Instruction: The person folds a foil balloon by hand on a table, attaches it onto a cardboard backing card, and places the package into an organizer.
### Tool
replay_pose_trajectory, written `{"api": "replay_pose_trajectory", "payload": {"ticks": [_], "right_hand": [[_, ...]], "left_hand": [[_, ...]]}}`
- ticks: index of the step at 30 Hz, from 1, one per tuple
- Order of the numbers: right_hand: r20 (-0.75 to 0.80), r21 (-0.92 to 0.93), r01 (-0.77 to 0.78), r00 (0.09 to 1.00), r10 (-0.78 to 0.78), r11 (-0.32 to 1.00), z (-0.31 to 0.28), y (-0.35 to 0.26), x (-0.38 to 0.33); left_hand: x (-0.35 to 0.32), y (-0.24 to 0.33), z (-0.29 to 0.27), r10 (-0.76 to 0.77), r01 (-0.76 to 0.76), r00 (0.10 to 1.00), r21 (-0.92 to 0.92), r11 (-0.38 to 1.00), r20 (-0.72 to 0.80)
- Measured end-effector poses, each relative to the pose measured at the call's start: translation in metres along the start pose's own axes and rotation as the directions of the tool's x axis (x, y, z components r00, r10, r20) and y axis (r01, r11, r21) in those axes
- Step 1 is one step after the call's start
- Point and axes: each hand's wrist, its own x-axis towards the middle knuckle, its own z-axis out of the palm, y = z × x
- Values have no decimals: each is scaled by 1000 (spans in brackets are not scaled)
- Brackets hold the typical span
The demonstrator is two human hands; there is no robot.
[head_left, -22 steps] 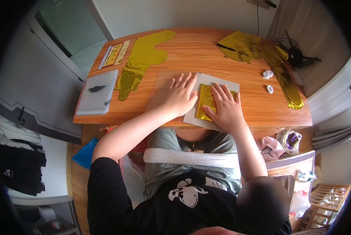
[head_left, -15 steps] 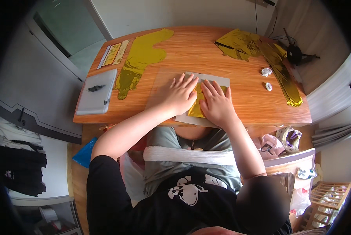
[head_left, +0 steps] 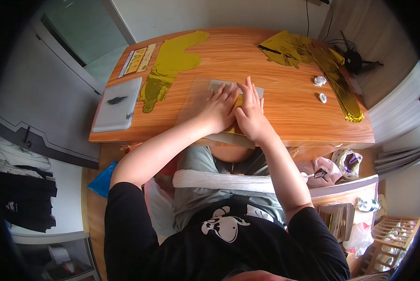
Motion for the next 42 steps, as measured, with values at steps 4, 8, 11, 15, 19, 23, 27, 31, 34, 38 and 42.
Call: {"api": "replay_pose_trajectory", "payload": {"ticks": [4,8,11,15,19,23,27,31,34,38,42], "right_hand": [[-89,143,131,989,-119,981,8,13,2],[-4,56,84,996,-84,995,-22,9,-19],[93,-188,86,993,-70,978,-35,19,-42],[108,-335,156,986,-126,929,-38,16,-52],[89,-336,159,987,-136,928,-26,17,-50],[5,-372,129,991,-137,919,-24,10,-52],[-2,-437,123,991,-137,891,-22,10,-57],[-4,-419,160,984,-178,894,-11,12,-51],[28,-457,186,980,-195,870,-9,9,-47],[38,-438,204,977,-209,876,-14,5,-54],[59,-465,193,981,-187,864,-14,6,-52]], "left_hand": [[2,9,1,31,-32,999,82,996,6],[-2,1,3,23,-22,1000,61,998,-12],[0,-4,8,47,-45,997,38,998,-56],[-1,4,6,38,-37,999,25,999,-38],[-5,8,2,39,-36,998,52,998,-47],[-6,1,7,57,-53,996,55,997,-62],[-7,-1,10,80,-74,993,66,995,-91],[-9,3,3,89,-87,993,27,996,-81],[-10,0,1,72,-70,995,32,997,-73],[-11,-2,6,97,-97,991,1,995,-96],[-11,4,4,104,-102,990,28,994,-95]]}}
